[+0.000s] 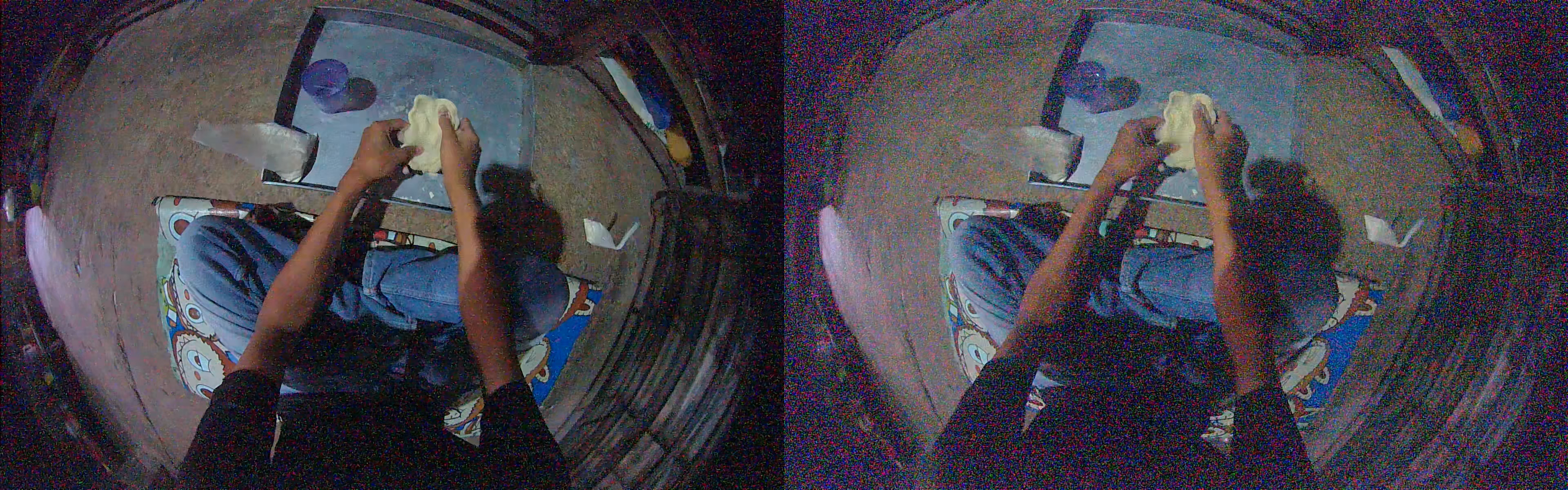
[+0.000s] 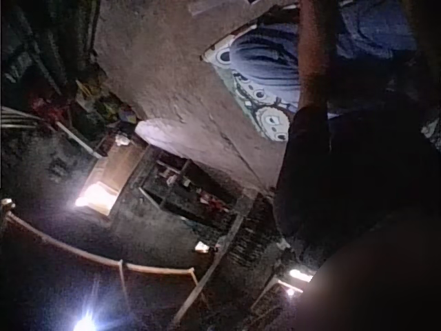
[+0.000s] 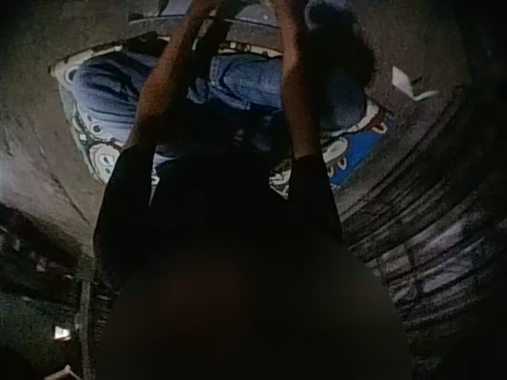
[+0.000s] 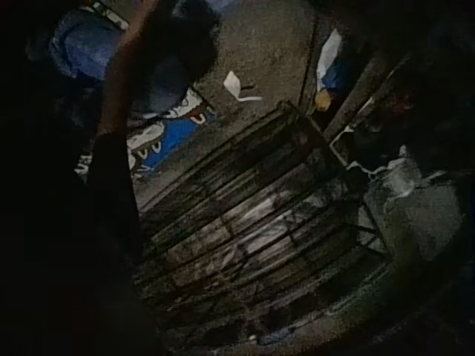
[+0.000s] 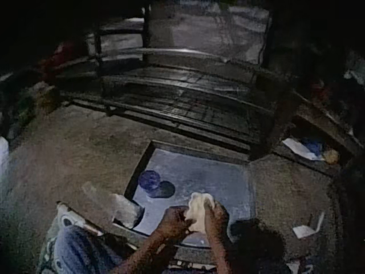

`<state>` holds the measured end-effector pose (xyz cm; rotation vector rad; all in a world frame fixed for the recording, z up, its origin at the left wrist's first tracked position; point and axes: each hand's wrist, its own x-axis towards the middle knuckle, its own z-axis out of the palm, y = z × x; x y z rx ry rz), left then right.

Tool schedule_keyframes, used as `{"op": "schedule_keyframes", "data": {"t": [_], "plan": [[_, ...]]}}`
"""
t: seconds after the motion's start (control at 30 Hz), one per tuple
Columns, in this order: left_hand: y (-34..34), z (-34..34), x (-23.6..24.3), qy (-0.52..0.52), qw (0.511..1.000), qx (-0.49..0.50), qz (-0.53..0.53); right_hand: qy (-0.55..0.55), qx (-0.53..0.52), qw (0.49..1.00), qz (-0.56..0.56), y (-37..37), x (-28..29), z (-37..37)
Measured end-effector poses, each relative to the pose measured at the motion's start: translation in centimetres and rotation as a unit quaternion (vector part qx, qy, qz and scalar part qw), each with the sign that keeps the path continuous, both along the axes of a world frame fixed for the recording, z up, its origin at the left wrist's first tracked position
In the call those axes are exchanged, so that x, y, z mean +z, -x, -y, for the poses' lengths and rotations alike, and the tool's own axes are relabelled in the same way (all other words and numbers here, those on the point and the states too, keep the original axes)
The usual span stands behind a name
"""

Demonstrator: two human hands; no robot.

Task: The person kneads a piece of dough on a metal tray using both hands while sitting on the floor.

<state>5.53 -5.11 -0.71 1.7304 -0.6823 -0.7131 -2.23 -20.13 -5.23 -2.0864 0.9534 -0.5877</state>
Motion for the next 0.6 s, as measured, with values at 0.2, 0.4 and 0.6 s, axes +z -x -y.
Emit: {"op": "schedule_keyframes", "data": {"t": [0.2,0.4,0.6], "plan": [[-0.4,-0.1,-2.1,0.098,0.975,0.015,-0.198,0.044,-0.009,0.999,-0.015,-0.6,-0.2,-1.8],[2.3,2.1,-3.8,0.142,0.950,0.228,-0.157,0.165,0.104,0.978,-0.076,-0.5,3.6,-5.1],[1.6,2.0,-1.1,0.062,0.954,0.281,0.087,0.154,0.046,0.984,-0.076,-0.4,4.7,-4.6]]}}
